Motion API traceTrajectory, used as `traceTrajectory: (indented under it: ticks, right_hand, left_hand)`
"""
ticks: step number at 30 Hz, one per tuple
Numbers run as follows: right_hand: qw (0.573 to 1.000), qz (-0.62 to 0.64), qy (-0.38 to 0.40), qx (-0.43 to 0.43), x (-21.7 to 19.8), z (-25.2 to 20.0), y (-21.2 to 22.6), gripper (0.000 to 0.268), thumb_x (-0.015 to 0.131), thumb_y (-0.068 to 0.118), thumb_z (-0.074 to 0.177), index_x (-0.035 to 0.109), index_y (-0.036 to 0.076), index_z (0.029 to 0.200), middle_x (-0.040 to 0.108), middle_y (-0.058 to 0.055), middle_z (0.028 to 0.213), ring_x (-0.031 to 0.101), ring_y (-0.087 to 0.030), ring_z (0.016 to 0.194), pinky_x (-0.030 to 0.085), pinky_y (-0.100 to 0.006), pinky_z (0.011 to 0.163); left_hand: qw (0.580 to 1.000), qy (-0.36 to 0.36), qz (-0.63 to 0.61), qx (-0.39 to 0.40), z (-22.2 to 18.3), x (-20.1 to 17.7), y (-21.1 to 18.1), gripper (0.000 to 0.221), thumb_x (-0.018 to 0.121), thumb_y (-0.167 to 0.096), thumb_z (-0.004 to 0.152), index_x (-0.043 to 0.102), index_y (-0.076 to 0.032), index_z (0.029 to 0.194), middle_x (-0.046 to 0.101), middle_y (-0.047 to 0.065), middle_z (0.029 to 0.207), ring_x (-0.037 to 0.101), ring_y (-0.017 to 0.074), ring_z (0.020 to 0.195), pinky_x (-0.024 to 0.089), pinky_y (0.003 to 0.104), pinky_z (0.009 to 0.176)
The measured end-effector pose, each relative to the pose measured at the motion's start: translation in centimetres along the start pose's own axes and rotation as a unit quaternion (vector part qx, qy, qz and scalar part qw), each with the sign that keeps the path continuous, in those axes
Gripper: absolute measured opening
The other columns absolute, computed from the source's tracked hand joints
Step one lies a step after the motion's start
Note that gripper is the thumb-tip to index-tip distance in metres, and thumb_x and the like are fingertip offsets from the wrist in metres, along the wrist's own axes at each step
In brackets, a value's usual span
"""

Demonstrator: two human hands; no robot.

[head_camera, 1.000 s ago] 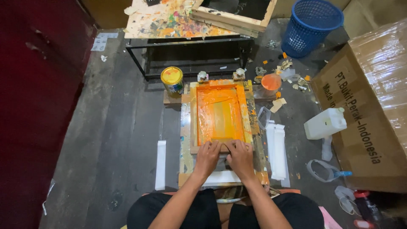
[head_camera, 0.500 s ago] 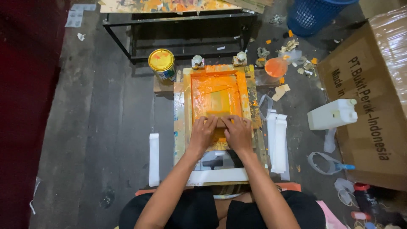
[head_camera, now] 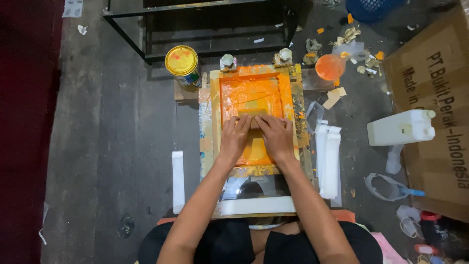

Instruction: Preparing a screen printing frame with tape and using a squeegee to spread orange ink across the mesh.

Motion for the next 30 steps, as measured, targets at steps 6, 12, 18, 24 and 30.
traceTrajectory:
  ticks: [6, 12, 18, 24, 30]
  right_hand:
    - [1.0, 0.001, 0.015, 0.005, 0.9, -0.4, -0.5, 0.058, 0.076, 0.007, 0.089, 0.062, 0.022, 0.143, 0.063, 0.002, 0.133, 0.056, -0.013, 0.132, 0.032, -0.044, 0.113]
    - [0.999, 0.018, 0.034, 0.012, -0.2, -2.2, 0.1, 0.054, 0.072, 0.008, 0.092, 0.062, 0.022, 0.143, 0.064, 0.002, 0.133, 0.058, -0.014, 0.13, 0.034, -0.041, 0.11]
    - [0.999, 0.035, 0.035, -0.007, -1.9, -5.0, 1.1, 0.046, 0.068, 0.007, 0.093, 0.065, 0.02, 0.137, 0.066, 0.0, 0.129, 0.058, -0.017, 0.129, 0.033, -0.039, 0.107]
    - [0.999, -0.008, 0.043, -0.011, -2.6, -7.7, 2.1, 0.039, 0.067, 0.012, 0.094, 0.067, 0.024, 0.132, 0.068, 0.003, 0.125, 0.061, -0.015, 0.123, 0.035, -0.037, 0.104]
    - [0.989, 0.029, 0.141, 0.017, -3.6, -9.6, 2.2, 0.027, 0.058, 0.012, 0.098, 0.068, 0.024, 0.12, 0.069, 0.002, 0.119, 0.063, -0.019, 0.116, 0.037, -0.037, 0.098]
  left_hand:
    - [0.999, 0.032, -0.002, -0.017, 0.5, -0.7, -0.3, 0.027, 0.062, -0.003, 0.097, 0.073, -0.01, 0.121, 0.073, 0.004, 0.11, 0.059, 0.0244, 0.102, 0.048, 0.035, 0.076]
    - [0.998, 0.061, 0.001, -0.024, -0.8, -1.5, -1.1, 0.025, 0.064, -0.008, 0.094, 0.075, -0.015, 0.115, 0.074, -0.001, 0.104, 0.06, 0.0222, 0.099, 0.048, 0.034, 0.074]
    - [0.994, 0.1, -0.008, -0.036, -2.4, -3.8, -2.6, 0.015, 0.062, -0.012, 0.093, 0.073, -0.021, 0.099, 0.072, -0.004, 0.089, 0.062, 0.0227, 0.097, 0.05, 0.034, 0.074]
    - [0.993, 0.105, -0.018, -0.042, -5.6, -1.3, -3.0, 0.011, 0.068, -0.009, 0.086, 0.072, -0.02, 0.087, 0.068, 0.0, 0.078, 0.062, 0.025, 0.089, 0.049, 0.037, 0.07]
    - [0.972, 0.231, -0.023, -0.048, -6.4, -1.3, -3.2, 0.013, 0.072, -0.016, 0.08, 0.079, -0.025, 0.087, 0.069, 0.006, 0.074, 0.066, 0.0311, 0.088, 0.055, 0.042, 0.074]
Point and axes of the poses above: each hand's wrist, its own z-axis towards the middle knuckle, its own x-axis out of the palm, y = z × x, the point moved 1 cm from there along z, towards the middle knuckle
